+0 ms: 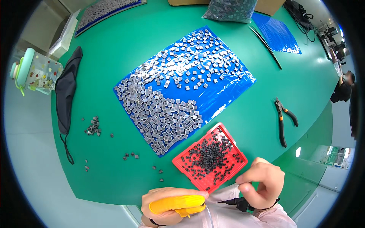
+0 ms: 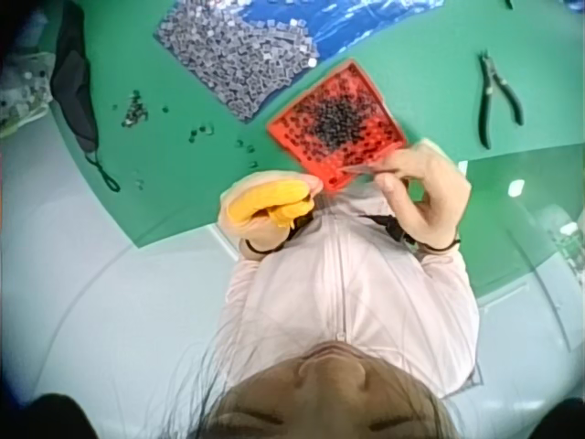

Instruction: The person sorts small silver electronic components from a blue sheet into a red tray using pliers and a yellow finger cot. They also use a metal blade to scrape or move components within the tray.

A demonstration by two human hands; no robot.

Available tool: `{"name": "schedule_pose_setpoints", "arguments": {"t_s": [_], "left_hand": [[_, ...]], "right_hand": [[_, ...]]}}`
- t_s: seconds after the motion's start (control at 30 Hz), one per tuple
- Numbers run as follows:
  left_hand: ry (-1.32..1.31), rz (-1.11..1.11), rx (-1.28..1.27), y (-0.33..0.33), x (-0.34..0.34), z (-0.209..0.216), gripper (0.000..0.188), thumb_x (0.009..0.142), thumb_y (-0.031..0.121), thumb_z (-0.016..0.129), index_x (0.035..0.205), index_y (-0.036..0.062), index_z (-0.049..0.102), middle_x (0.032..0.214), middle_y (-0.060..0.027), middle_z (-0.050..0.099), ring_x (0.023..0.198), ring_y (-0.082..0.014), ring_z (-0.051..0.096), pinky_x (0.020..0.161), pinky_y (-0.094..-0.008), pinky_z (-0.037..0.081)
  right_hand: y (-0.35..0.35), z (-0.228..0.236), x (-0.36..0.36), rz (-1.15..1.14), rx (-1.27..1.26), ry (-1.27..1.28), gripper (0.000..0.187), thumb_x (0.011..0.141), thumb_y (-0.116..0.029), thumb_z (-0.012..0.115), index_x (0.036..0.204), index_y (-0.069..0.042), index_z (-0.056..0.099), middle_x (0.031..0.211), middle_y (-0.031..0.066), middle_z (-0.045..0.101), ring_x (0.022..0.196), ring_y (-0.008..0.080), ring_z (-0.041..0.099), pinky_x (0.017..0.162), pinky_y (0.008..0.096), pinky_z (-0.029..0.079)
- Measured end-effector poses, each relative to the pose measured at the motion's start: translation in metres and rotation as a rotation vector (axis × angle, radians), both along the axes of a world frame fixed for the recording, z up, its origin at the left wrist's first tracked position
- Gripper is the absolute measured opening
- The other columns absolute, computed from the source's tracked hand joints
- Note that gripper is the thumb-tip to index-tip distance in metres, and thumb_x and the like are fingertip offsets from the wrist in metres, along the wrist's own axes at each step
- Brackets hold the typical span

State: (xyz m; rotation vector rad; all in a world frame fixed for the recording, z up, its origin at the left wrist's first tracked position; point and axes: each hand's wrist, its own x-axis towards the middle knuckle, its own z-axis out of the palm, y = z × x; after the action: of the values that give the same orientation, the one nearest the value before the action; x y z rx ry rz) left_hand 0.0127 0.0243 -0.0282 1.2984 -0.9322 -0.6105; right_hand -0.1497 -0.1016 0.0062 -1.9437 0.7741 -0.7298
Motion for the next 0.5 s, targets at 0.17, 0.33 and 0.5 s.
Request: {"name": "schedule_pose_setpoints", "arguments": {"t_s": [0.17, 0.33, 0.5], "left_hand": [[0.017, 0.020, -0.002, 0.000, -0.001, -0.002, 0.017, 0.079, 0.008, 0.071, 0.079, -0.0086, 0.067, 0.075, -0.0183, 0.069, 0.064, -0.0233, 0.068, 0.059, -0.0278, 0.055], [0.223, -0.221, 0.178, 0.006, 0.011, 0.003, 0.021, 0.071, -0.012, 0.065, 0.092, -0.0099, 0.068, 0.084, -0.0164, 0.071, 0.073, -0.0203, 0.070, 0.066, -0.0283, 0.058], [0.038, 0.226, 0.092, 0.010, -0.013, -0.010, 0.009, 0.076, 0.002, 0.070, 0.070, -0.0031, 0.065, 0.062, -0.0126, 0.066, 0.049, -0.0185, 0.064, 0.045, -0.0266, 0.054]], "right_hand": [[0.006, 0.002, -0.002, 0.116, -0.229, 0.113, 0.018, 0.069, -0.020, 0.080, 0.087, -0.018, 0.075, 0.068, -0.0057, 0.054, 0.054, 0.0111, 0.048, 0.053, 0.0265, 0.035], [0.009, 0.002, -0.001, 0.100, -0.282, 0.115, 0.026, 0.068, -0.024, 0.080, 0.094, -0.022, 0.076, 0.070, -0.0058, 0.049, 0.056, 0.0101, 0.045, 0.053, 0.0254, 0.032], [0.010, 0.001, -0.001, 0.118, -0.300, 0.133, 0.020, 0.076, -0.025, 0.076, 0.095, -0.021, 0.076, 0.070, -0.0059, 0.048, 0.056, 0.0103, 0.043, 0.053, 0.0258, 0.031]]}}
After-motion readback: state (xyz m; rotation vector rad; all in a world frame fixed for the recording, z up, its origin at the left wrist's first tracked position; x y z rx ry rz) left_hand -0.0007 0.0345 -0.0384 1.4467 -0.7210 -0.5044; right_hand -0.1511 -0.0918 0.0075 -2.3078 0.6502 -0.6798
